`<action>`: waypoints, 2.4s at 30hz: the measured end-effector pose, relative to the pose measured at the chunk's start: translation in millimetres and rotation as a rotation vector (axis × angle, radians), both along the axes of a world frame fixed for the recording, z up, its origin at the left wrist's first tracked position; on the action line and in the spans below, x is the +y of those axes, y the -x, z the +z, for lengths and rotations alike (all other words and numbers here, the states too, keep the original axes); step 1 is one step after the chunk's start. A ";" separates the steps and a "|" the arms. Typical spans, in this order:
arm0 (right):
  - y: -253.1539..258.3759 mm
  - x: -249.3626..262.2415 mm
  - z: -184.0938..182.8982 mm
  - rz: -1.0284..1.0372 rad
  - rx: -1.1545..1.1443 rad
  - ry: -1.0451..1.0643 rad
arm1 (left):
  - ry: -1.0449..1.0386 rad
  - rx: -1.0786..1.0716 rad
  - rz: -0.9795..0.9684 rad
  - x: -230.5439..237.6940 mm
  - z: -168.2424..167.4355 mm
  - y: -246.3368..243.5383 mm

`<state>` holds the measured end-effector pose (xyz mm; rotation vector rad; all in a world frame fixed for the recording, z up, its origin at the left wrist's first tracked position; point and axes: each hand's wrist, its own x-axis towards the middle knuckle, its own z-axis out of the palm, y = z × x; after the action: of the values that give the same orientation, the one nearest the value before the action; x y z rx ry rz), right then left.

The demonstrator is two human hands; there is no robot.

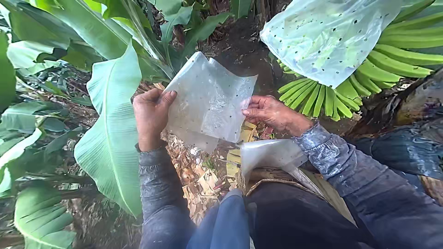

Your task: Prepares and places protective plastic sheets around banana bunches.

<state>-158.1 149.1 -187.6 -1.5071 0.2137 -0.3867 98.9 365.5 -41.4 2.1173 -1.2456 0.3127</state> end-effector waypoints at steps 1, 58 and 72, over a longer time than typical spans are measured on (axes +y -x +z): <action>-4.2 -3.7 0.6 0.047 0.063 0.077 | -0.068 -0.064 0.136 -1.7 -4.7 -9.8; 72.9 5.9 -60.7 0.224 0.175 0.318 | -0.270 1.029 -0.640 20.2 -225.9 54.8; 55.8 43.5 -69.6 0.556 0.498 0.505 | -0.010 0.771 -0.531 31.0 -180.5 28.1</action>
<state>-214.0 192.6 -257.2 -2.0629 0.0770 0.4195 70.8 396.5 -221.8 1.5645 -1.2371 -0.6780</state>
